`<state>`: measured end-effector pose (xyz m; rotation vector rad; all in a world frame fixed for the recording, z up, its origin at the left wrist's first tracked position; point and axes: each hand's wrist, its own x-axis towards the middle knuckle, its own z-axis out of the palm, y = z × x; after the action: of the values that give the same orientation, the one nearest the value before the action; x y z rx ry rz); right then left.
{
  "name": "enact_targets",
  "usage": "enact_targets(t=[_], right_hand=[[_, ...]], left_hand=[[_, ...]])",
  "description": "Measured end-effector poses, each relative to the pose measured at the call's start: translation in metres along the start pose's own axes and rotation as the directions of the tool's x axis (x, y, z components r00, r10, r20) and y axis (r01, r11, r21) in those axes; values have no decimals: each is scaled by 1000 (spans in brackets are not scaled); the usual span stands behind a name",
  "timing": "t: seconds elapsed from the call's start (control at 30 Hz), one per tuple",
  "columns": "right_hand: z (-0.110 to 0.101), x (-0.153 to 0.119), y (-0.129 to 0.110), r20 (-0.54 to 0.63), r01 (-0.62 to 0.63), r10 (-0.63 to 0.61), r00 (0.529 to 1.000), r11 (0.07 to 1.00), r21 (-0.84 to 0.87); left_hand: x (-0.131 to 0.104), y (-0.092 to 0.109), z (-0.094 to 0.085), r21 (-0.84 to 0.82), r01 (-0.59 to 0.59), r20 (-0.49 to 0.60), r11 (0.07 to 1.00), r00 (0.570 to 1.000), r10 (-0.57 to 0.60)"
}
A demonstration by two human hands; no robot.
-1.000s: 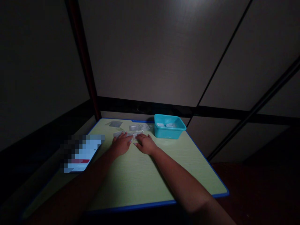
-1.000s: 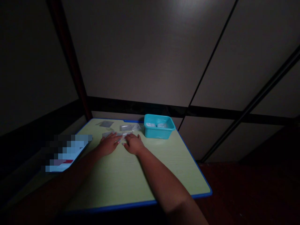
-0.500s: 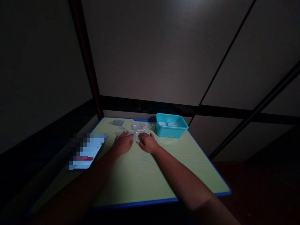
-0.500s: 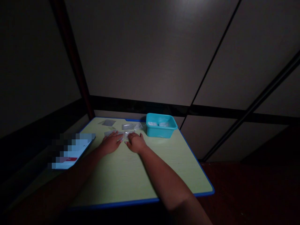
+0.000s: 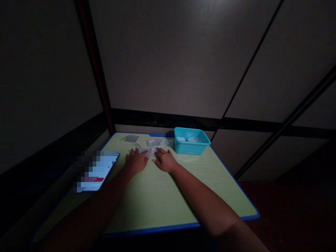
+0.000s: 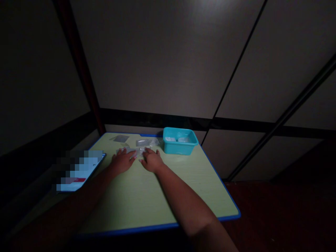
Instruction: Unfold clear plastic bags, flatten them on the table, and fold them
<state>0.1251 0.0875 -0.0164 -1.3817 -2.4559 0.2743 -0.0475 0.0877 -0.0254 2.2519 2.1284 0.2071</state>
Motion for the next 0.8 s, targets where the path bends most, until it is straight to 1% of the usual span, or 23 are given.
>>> enact_targets(t=[0.3,0.63,0.8], right_hand=[[2,1,2,-2,6,-6,1000,1000,25],[5,1,4,-25,19,-18,1000,999,40],[8,2,6,-64,32,-28,998,998,51]], left_hand=[[0,0,-1,7,-33,-8,999,999,33],[-1,1,-3,-11,-21,-11,1000,1000,21],[-2,1,-2,-37,-30,-51,999,998,28]])
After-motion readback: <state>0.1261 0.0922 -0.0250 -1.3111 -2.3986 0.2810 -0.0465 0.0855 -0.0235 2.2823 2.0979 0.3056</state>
